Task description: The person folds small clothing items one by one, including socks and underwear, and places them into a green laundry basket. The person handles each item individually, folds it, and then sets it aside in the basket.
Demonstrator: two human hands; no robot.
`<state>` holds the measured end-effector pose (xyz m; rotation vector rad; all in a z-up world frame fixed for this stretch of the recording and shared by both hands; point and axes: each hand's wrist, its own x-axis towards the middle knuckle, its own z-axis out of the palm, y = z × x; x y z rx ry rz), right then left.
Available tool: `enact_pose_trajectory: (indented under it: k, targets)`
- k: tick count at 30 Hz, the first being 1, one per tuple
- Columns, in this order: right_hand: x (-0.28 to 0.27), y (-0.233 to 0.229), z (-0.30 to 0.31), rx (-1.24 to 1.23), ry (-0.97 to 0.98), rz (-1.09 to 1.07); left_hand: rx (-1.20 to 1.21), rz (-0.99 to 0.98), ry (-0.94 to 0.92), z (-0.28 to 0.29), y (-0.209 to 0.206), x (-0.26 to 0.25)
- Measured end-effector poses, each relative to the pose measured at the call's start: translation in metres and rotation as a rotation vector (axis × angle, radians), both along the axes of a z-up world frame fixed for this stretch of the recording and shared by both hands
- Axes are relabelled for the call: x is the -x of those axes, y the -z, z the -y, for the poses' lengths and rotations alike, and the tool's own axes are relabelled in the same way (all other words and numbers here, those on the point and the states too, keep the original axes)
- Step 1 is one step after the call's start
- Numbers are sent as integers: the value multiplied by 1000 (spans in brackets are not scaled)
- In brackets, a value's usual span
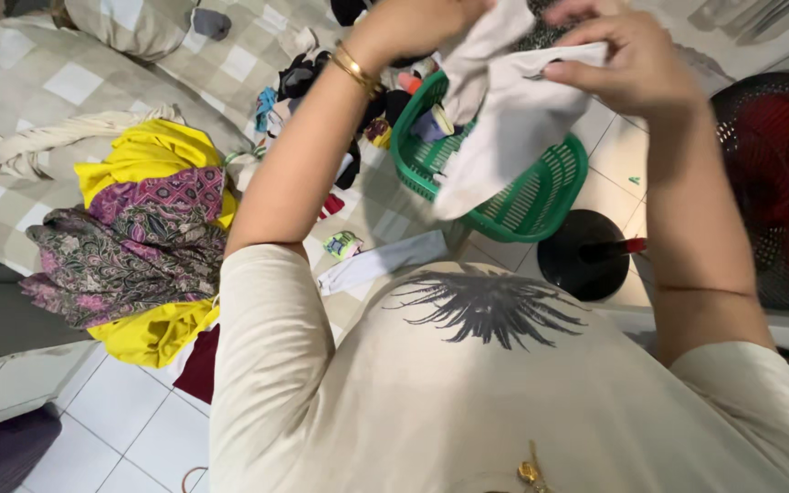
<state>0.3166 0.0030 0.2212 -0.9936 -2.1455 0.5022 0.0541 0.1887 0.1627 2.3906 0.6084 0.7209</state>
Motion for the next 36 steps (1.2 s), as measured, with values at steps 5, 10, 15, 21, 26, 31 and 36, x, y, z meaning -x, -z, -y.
enact_pose_trajectory:
  k: [5,10,15,21,26,31,36]
  targets:
    - [18,36,-9,369,49,-214,496,560,485,48,-24,9]
    - [4,44,8,574,-94,-652,451,746,372,54,23,8]
    - [0,45,20,636,-248,-816,756,688,150,78,77,-23]
    - [-16,59,20,760,14,-620,533,952,-27,70,41,11]
    - [-10,83,9,838,2,-703,17,782,-68,89,-16,26]
    - [-4,60,22,286,38,-265,-429,515,-117,85,-60,38]
    - [19,22,42,12,-109,-149,-359,341,-45,84,-79,36]
